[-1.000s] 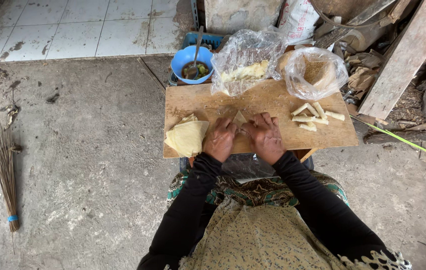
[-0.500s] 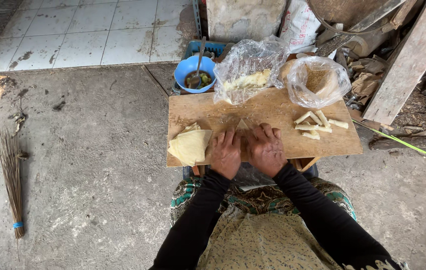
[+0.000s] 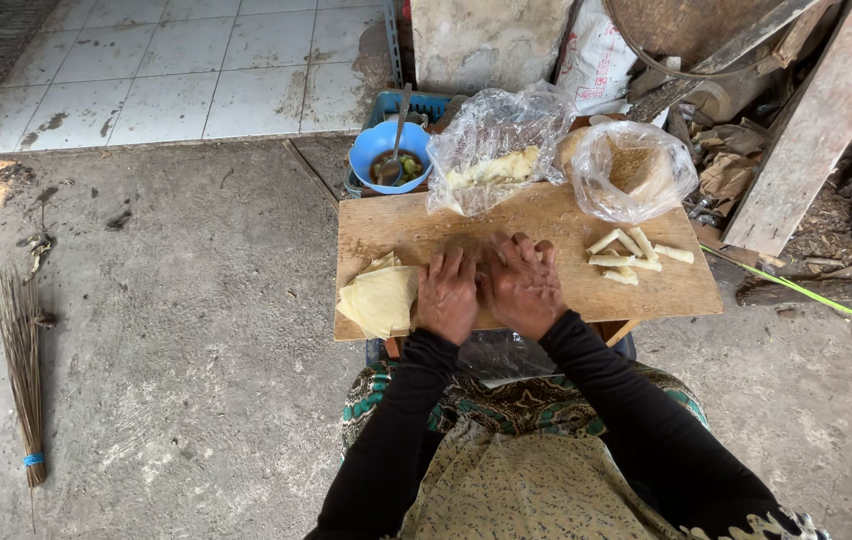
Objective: The person prepares pastry by placing portions of filling onto triangular sheets of dough, folding the dough over the filling, and rolling it into thin cylindrical shapes.
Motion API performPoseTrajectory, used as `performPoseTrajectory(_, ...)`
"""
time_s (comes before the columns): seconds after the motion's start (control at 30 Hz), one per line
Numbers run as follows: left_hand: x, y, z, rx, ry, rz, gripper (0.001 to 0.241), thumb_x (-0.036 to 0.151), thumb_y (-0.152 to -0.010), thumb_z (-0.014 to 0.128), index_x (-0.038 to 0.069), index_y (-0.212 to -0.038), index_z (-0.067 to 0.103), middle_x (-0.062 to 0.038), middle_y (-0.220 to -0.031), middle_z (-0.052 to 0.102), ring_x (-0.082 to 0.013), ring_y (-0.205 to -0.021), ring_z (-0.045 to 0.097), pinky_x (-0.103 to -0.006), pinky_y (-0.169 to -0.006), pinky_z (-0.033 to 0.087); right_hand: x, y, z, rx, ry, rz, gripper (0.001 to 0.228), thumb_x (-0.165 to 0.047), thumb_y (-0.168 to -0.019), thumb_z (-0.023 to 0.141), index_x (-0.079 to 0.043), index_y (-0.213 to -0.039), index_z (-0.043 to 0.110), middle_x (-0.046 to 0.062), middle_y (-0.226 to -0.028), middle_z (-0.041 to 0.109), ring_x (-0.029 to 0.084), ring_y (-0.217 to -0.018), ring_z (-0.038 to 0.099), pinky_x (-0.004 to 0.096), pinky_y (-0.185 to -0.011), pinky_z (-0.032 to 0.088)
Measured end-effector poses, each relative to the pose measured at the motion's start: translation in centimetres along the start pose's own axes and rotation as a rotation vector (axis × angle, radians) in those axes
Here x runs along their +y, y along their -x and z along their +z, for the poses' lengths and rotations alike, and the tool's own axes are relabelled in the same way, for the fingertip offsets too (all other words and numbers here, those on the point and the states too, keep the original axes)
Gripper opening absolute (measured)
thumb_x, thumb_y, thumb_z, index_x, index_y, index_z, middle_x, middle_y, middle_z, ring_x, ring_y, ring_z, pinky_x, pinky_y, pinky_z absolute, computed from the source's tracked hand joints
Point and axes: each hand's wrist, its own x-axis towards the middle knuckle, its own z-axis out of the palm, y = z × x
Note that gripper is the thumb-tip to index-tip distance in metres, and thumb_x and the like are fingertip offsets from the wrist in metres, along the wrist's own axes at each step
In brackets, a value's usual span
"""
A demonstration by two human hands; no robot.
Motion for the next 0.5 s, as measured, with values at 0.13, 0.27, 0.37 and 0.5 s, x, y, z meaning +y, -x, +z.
performPoseTrajectory(0.13, -0.7, -2.4, -0.4, -0.179, 0.035, -0.058, 0.037, 0.009, -0.090, 0.064, 0.003, -0.127, 0.066, -0.014, -0.135, 0.059, -0.0347, -0.130, 0.053, -0.0537, -0.105, 0.043, 0.6, 0.2, 0.2, 0.104, 0.076, 0.015, 0.049, -0.029, -0.092, 0.067, 0.004, -0.129, 0.070, 0.019, -0.132, 0.059, 0.029, -0.116, 0.049, 0.048, -0.093, 0.040)
performPoseTrajectory(0.27, -0.9, -3.2, -0.3, -0.228, 0.072, -0.125, 0.037, 0.011, -0.084, 0.067, 0.005, -0.121, 0.068, -0.016, -0.131, 0.058, -0.0374, -0.124, 0.053, -0.0560, -0.099, 0.044, 0.3, 0.8, 1.0, 0.080, -0.046, 0.020, 0.036, -0.028, -0.093, 0.067, -0.005, -0.121, 0.073, 0.012, -0.128, 0.060, 0.028, -0.117, 0.052, 0.051, -0.093, 0.040)
performPoseTrajectory(0.37, -1.3, -2.6, 0.4, 0.062, -0.104, -0.091, 0.051, 0.012, -0.075, 0.066, 0.005, -0.125, 0.069, -0.019, -0.129, 0.059, -0.0389, -0.115, 0.055, -0.0567, -0.094, 0.049, 1.4, -0.6, 2.9, 0.032, -0.079, 0.058, 0.034, -0.030, -0.095, 0.070, -0.004, -0.116, 0.075, 0.014, -0.120, 0.066, 0.028, -0.110, 0.055, 0.051, -0.091, 0.039)
performPoseTrajectory(0.5, -2.5, 0.1, 0.8, 0.202, 0.003, -0.088, 0.043, 0.000, -0.085, 0.060, 0.002, -0.128, 0.068, -0.016, -0.125, 0.064, -0.0281, -0.112, 0.063, -0.0435, -0.094, 0.056, 3.6, -1.3, 5.1, -0.008, -0.260, 0.163, 0.021, -0.026, -0.090, 0.077, -0.008, -0.101, 0.076, 0.011, -0.102, 0.074, 0.025, -0.096, 0.063, 0.049, -0.089, 0.042)
